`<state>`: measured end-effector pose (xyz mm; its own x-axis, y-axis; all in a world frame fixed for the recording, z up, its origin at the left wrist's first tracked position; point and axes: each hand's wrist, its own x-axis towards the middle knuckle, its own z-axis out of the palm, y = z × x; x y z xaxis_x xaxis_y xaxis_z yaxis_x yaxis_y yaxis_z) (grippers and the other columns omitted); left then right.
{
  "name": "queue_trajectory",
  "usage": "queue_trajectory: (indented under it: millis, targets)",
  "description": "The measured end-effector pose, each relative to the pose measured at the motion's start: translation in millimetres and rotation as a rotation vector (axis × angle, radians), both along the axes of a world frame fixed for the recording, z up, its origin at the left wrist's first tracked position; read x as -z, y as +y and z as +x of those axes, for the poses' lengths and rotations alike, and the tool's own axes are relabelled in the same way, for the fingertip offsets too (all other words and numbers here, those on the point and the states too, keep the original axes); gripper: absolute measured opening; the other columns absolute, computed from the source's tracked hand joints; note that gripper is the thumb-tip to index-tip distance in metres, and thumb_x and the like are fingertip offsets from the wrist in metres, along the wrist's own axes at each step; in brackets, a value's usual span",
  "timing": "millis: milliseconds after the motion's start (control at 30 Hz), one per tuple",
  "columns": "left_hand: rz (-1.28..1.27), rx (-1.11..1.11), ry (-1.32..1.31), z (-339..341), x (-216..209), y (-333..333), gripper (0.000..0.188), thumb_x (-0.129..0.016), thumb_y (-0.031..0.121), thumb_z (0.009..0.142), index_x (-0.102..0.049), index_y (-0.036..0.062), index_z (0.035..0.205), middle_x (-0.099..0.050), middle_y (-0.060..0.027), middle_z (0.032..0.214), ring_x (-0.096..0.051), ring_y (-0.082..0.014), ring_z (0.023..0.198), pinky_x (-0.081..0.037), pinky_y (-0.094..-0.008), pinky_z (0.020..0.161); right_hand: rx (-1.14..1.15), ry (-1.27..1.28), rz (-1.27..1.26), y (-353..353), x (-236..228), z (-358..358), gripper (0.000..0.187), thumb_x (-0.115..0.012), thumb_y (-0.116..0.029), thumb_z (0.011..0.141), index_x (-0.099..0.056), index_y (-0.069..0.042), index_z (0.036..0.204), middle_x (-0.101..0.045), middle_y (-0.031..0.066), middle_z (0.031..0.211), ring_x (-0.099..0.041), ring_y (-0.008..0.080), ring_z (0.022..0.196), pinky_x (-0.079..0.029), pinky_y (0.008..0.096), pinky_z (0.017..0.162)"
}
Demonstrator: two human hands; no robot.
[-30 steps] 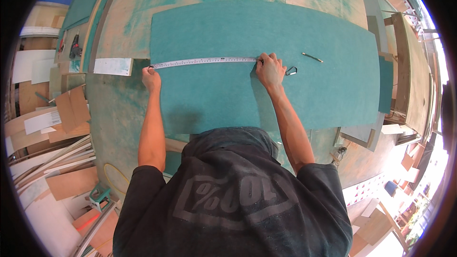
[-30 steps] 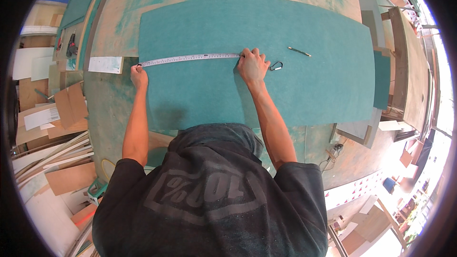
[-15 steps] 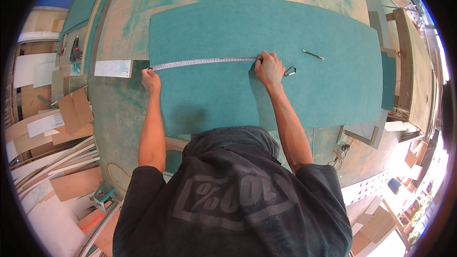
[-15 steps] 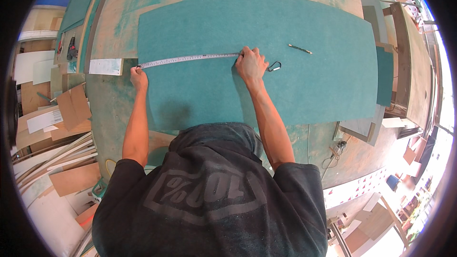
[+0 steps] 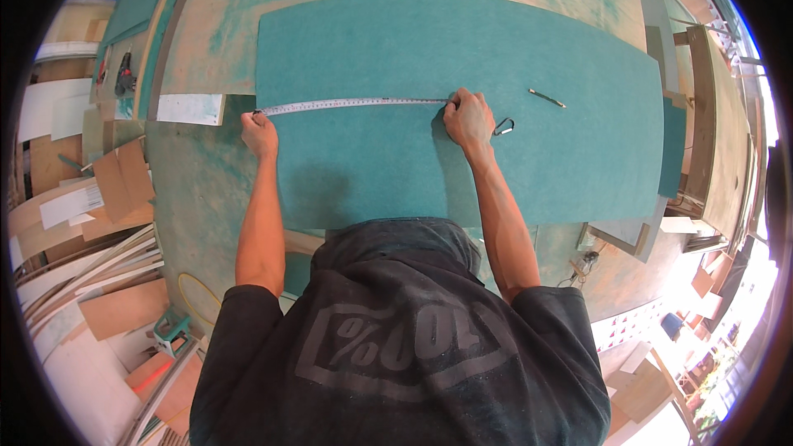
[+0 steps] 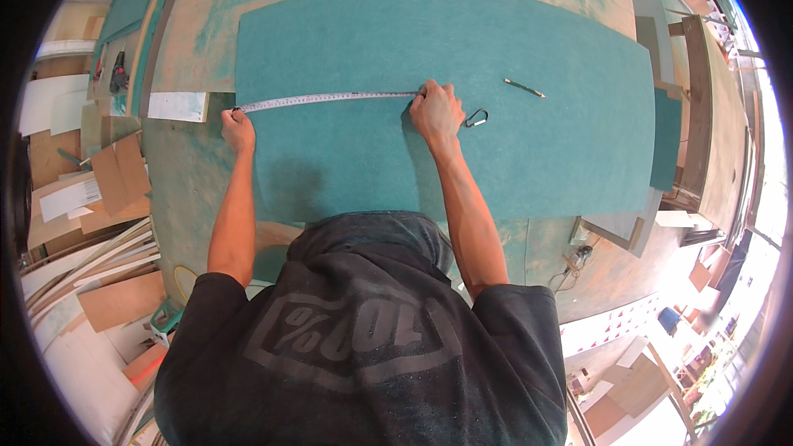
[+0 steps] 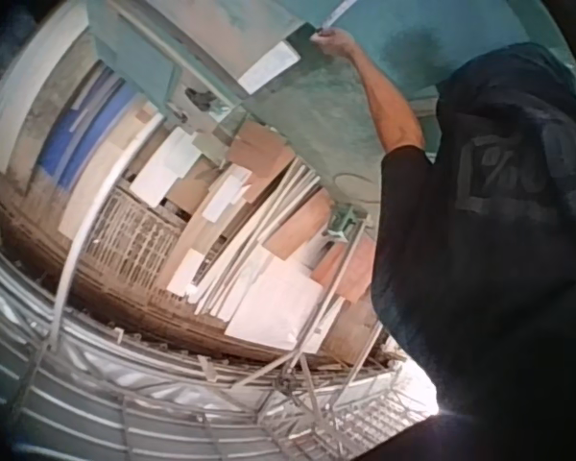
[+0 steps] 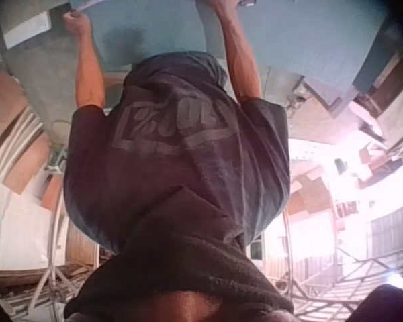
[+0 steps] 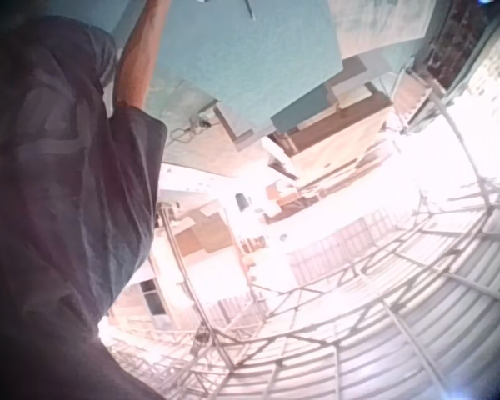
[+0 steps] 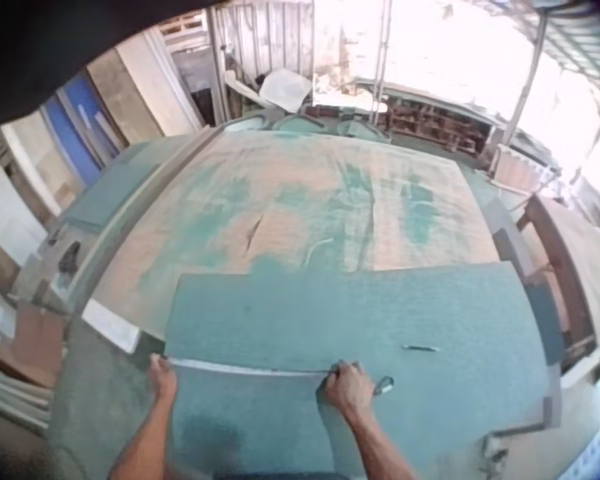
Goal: The person measures and aligns green wood panels on a workbench, uses a power drill to secure them, and checks dimensions with a tape measure.
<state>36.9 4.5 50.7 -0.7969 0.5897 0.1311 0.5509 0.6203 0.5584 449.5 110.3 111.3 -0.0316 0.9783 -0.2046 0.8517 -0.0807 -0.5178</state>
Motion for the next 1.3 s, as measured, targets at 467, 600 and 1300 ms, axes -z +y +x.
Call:
queue_trajectory:
  millis: [467, 600, 1300]
  targets:
    - [-0.048, -0.060, 0.049, -4.5, 7.9, 4.2, 0.026, -0.048, 0.024, 0.093, -0.052, -0.0016, 0.092, -0.065, -0.0253, 0.086, -0.066, -0.0432, 0.082, -0.050, -0.0522, 0.071, 0.003, -0.026, 0.002, -2.2, 4.2, -5.5, 0.020, -0.060, -0.019, 0.087, -0.065, -0.005, 0.101, -0.061, 0.0223, 0.105, -0.062, 0.0470, 0.088, -0.052, 0.0527, 0.074]
    - [-0.053, -0.078, 0.010, -4.5, 5.5, 4.5, 0.026, -0.048, 0.024, 0.092, -0.052, -0.0020, 0.092, -0.066, -0.0251, 0.087, -0.066, -0.0426, 0.082, -0.050, -0.0513, 0.071, 0.003, -0.054, -0.035, -0.6, 1.9, -6.7, 0.022, -0.060, -0.019, 0.087, -0.064, -0.005, 0.104, -0.060, 0.0229, 0.107, -0.061, 0.0476, 0.090, -0.052, 0.0528, 0.074]
    - [-0.055, -0.090, 0.004, -2.2, 4.4, 6.3, 0.028, -0.048, 0.025, 0.092, -0.052, -0.0023, 0.091, -0.065, -0.0254, 0.085, -0.066, -0.0429, 0.080, -0.050, -0.0518, 0.070, 0.016, -0.085, -0.044, -3.0, -1.0, -10.6, 0.023, -0.060, -0.019, 0.088, -0.063, -0.006, 0.106, -0.058, 0.0235, 0.111, -0.061, 0.0485, 0.093, -0.053, 0.0535, 0.074]
